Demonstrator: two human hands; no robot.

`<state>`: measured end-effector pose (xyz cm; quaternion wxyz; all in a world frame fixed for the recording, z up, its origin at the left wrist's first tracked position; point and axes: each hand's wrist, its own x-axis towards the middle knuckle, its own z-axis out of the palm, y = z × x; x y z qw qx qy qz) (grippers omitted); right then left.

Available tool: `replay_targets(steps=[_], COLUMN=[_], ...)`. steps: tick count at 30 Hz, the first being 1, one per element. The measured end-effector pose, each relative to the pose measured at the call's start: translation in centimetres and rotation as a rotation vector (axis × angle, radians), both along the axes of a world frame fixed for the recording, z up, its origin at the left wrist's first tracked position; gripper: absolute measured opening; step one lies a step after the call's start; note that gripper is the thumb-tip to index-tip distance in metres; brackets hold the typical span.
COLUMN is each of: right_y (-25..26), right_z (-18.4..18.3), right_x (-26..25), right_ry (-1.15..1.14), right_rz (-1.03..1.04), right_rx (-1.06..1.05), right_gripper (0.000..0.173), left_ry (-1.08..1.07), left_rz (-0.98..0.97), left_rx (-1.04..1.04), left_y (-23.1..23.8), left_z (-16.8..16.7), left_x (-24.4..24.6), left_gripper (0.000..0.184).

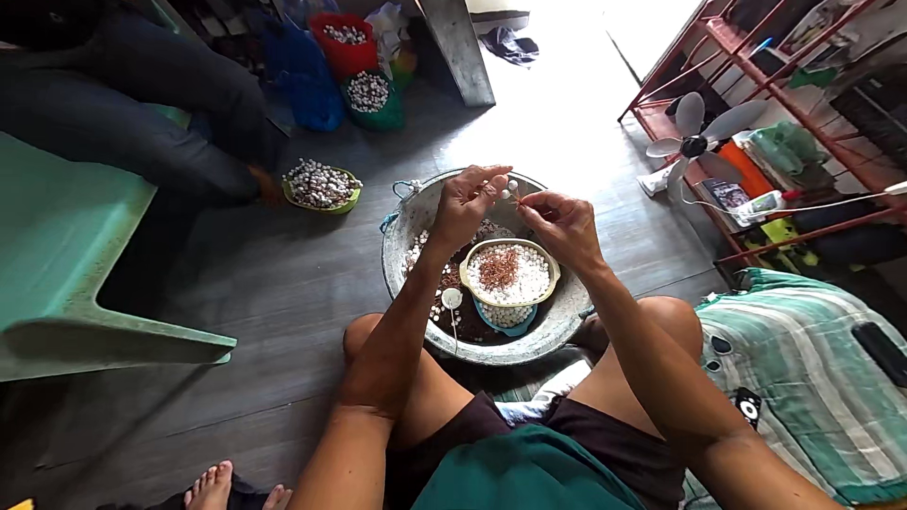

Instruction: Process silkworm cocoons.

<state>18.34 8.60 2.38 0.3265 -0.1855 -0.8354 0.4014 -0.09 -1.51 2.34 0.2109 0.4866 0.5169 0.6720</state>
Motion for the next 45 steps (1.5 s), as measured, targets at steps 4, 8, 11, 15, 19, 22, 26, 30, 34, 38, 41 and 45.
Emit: replay_targets(steps=[4,8,11,15,19,22,26,30,34,38,41,45], right_y=[1.5,3.5,4.8,6.6,7.8,8.4,9.6,9.8,9.8,9.2,9.0,8.6], right_z=[-1.1,-3.5,-4.8,-6.4,-8.6,-9.3,-8.7,-8.9,-9.2,-9.0,-9.2,-7.7], right_x=[0.0,-0.9,-1.1,-1.6,-1.2,-0.7,-0.8,-1.4,-1.4,-1.5,-1.5,-1.9], right_ry=[-0.022,0.0,-0.013,0.034,0.13,0.14,0.149,0.156,0.149,0.155,0.158,0.155], right_rz=[0.07,0.089,0.059,0.041,0.015,-0.009,0.011,0.023,0.025,0.023,0.037,0.115], right_rx=[-0.065,-0.264,-0.341,-0.412,-0.503,-0.577,-0.584,-0.6,-0.614,-0.618,-0.631,-0.523], right_gripper=[0.016,0.021,0.023,0.023,0.02,0.02,0.018,0.016,0.016,0.016,0.016,0.017], left_ry=[-0.09,-0.322,-0.306,-0.241,-0.124,-0.071,-0.046,-0.047,-0.071,-0.144,-0.138,-0.18], left_rz=[0.068,0.21,0.243,0.237,0.184,0.117,0.109,0.088,0.088,0.139,0.151,0.193], left_rx=[-0.092,-0.116,-0.233,-0.353,-0.392,-0.411,-0.393,-0.31,-0.332,-0.316,-0.289,-0.214], left_y=[-1.3,-0.3,0.1,0.9,2.3,2.7,3.4,3.7,3.7,3.8,3.7,3.6], left_z=[0.5,-1.8,-3.7,-4.5,-4.8,-4.9,-5.5,-5.5,-5.2,-5.3,-5.1,-3.8], left_x=[1.4,-2.7,-3.6,-1.7,-0.6,-0.3,-0.6,-0.7,-0.3,-0.2,-0.1,-0.2], left_gripper=[0.03,0.022,0.024,0.027,0.032,0.024,0.015,0.012,0.021,0.031,0.014,0.021])
